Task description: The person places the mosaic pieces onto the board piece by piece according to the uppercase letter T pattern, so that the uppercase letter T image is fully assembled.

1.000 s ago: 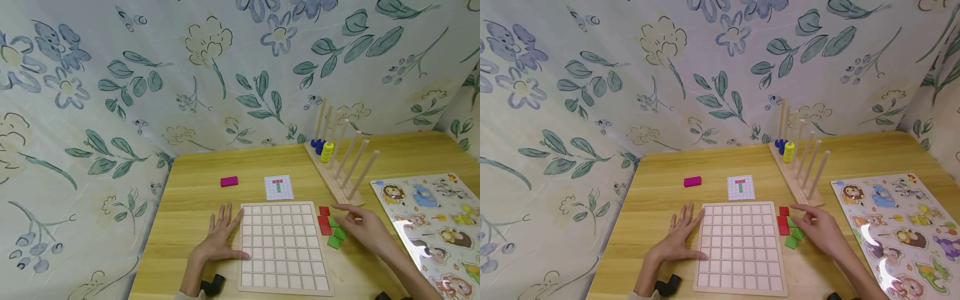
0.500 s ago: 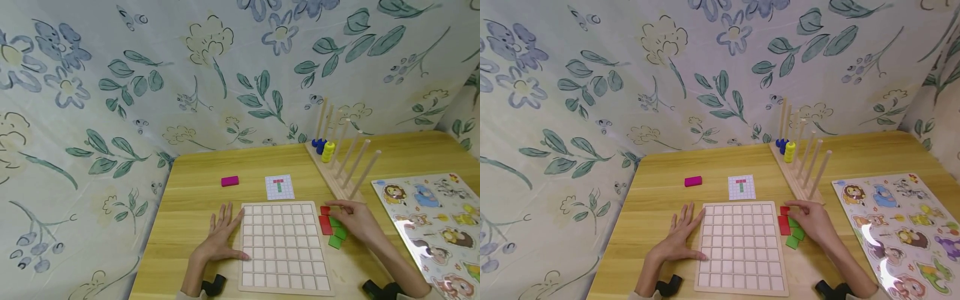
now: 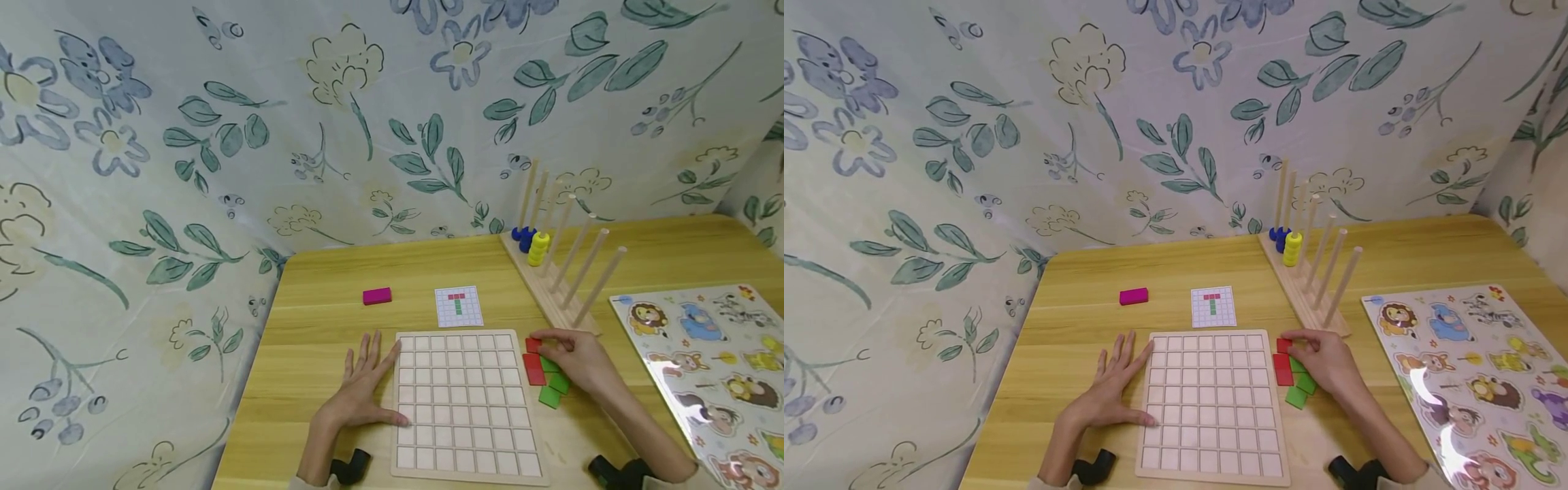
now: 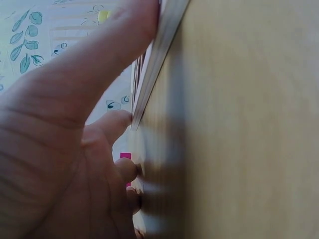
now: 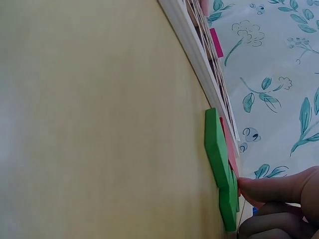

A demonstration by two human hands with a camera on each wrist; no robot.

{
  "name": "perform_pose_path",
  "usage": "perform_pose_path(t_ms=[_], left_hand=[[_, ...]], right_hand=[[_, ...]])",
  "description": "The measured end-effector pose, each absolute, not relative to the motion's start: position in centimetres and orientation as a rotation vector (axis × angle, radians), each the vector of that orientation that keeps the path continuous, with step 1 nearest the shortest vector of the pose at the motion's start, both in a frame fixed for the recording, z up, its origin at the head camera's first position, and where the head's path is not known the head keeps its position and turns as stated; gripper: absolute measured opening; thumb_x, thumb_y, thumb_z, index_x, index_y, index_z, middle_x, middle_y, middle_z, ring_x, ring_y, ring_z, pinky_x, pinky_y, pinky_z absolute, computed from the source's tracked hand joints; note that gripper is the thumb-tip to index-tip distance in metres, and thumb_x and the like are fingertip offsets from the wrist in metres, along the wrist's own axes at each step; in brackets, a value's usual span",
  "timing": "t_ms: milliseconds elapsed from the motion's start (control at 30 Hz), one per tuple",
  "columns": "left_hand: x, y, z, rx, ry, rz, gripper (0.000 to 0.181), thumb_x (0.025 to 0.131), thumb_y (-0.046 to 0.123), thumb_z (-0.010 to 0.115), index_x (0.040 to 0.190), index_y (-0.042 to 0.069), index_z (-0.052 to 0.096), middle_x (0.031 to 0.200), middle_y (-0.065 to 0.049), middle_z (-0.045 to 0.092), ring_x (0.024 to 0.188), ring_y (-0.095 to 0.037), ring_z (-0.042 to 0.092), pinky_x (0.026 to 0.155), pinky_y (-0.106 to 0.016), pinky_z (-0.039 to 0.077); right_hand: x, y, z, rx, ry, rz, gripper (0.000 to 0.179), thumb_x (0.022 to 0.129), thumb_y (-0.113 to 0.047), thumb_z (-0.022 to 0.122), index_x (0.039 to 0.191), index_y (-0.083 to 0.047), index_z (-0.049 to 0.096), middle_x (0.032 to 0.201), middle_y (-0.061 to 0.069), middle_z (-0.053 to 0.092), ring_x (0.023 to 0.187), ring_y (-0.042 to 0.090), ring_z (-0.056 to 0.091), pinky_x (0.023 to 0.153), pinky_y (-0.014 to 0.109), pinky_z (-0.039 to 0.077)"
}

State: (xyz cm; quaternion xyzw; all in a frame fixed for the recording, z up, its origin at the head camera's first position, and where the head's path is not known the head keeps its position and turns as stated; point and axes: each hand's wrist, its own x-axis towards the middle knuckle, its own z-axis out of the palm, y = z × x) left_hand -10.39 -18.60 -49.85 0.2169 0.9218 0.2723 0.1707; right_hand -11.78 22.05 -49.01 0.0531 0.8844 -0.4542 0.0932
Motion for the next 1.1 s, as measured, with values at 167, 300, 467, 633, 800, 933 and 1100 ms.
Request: perform_pose_path(t_ms=[167, 300, 467, 633, 800, 933, 1100], left_hand=[[-10.33, -18.59, -49.88, 0.618, 2.626, 0.76, 0.129, 0.071, 0.05, 0.093, 0.168, 0.02, 0.013, 0.171, -0.023, -0.016, 0.158, -0.047, -0.018, 0.121, -0.074, -0.013], [-10.33, -18.56, -49.87, 0.618, 2.623, 0.759, 0.129, 0.071, 0.05, 0.093, 0.168, 0.021, 0.012, 0.172, -0.023, -0.016, 0.158, -0.046, -0.018, 0.121, -0.073, -0.013], [-10.31, -18.55, -49.83, 0.619, 2.621, 0.762, 0.13, 0.071, 0.05, 0.093, 0.168, 0.02, 0.012, 0.172, -0.023, -0.016, 0.158, -0.046, -0.018, 0.121, -0.073, -0.013], [-10.31, -18.6, -49.77, 0.626, 2.622, 0.756, 0.13, 0.072, 0.05, 0.092, 0.168, 0.019, 0.01, 0.172, -0.022, -0.017, 0.158, -0.047, -0.018, 0.121, -0.074, -0.013], [-10.3, -18.69, -49.74, 0.613, 2.611, 0.753, 0.13, 0.073, 0.052, 0.091, 0.168, 0.021, 0.008, 0.172, -0.021, -0.018, 0.158, -0.044, -0.02, 0.122, -0.073, -0.014], [-10.28, -18.68, -49.75, 0.611, 2.607, 0.759, 0.129, 0.073, 0.052, 0.091, 0.168, 0.022, 0.009, 0.172, -0.02, -0.018, 0.158, -0.044, -0.02, 0.122, -0.073, -0.014], [-10.25, -18.62, -49.78, 0.619, 2.611, 0.761, 0.13, 0.073, 0.051, 0.092, 0.168, 0.02, 0.009, 0.172, -0.021, -0.018, 0.158, -0.046, -0.019, 0.121, -0.073, -0.013]], right_hand=[[-11.85, 22.25, -49.12, 0.17, 2.609, -1.341, 0.034, 0.099, -0.02, 0.07, 0.128, -0.003, 0.071, 0.065, -0.004, 0.043, 0.054, 0.006, 0.038, 0.046, 0.022, 0.032], [-11.66, 22.3, -49.0, 0.174, 2.626, -1.317, 0.035, 0.098, -0.019, 0.07, 0.129, -0.003, 0.071, 0.065, -0.003, 0.044, 0.053, 0.007, 0.038, 0.045, 0.022, 0.032], [-11.14, 22.07, -48.83, 0.178, 2.645, -1.299, 0.036, 0.096, -0.019, 0.072, 0.129, -0.003, 0.071, 0.063, -0.003, 0.045, 0.052, 0.007, 0.038, 0.045, 0.023, 0.033], [-10.98, 22.03, -48.91, 0.177, 2.616, -1.326, 0.038, 0.096, -0.022, 0.074, 0.128, -0.001, 0.069, 0.063, -0.003, 0.049, 0.05, 0.006, 0.041, 0.044, 0.022, 0.034], [-11.06, 21.92, -49.03, 0.189, 2.586, -1.346, 0.039, 0.097, -0.024, 0.074, 0.125, 0.001, 0.066, 0.067, -0.001, 0.053, 0.053, 0.007, 0.044, 0.046, 0.024, 0.036], [-11.12, 21.87, -49.04, 0.192, 2.597, -1.364, 0.033, 0.097, -0.018, 0.073, 0.123, 0.0, 0.065, 0.069, 0.001, 0.056, 0.053, 0.007, 0.046, 0.046, 0.024, 0.039], [-10.97, 21.94, -49.04, 0.198, 2.632, -1.344, 0.036, 0.097, -0.018, 0.074, 0.126, 0.0, 0.064, 0.069, 0.001, 0.054, 0.055, 0.008, 0.045, 0.047, 0.024, 0.038]])
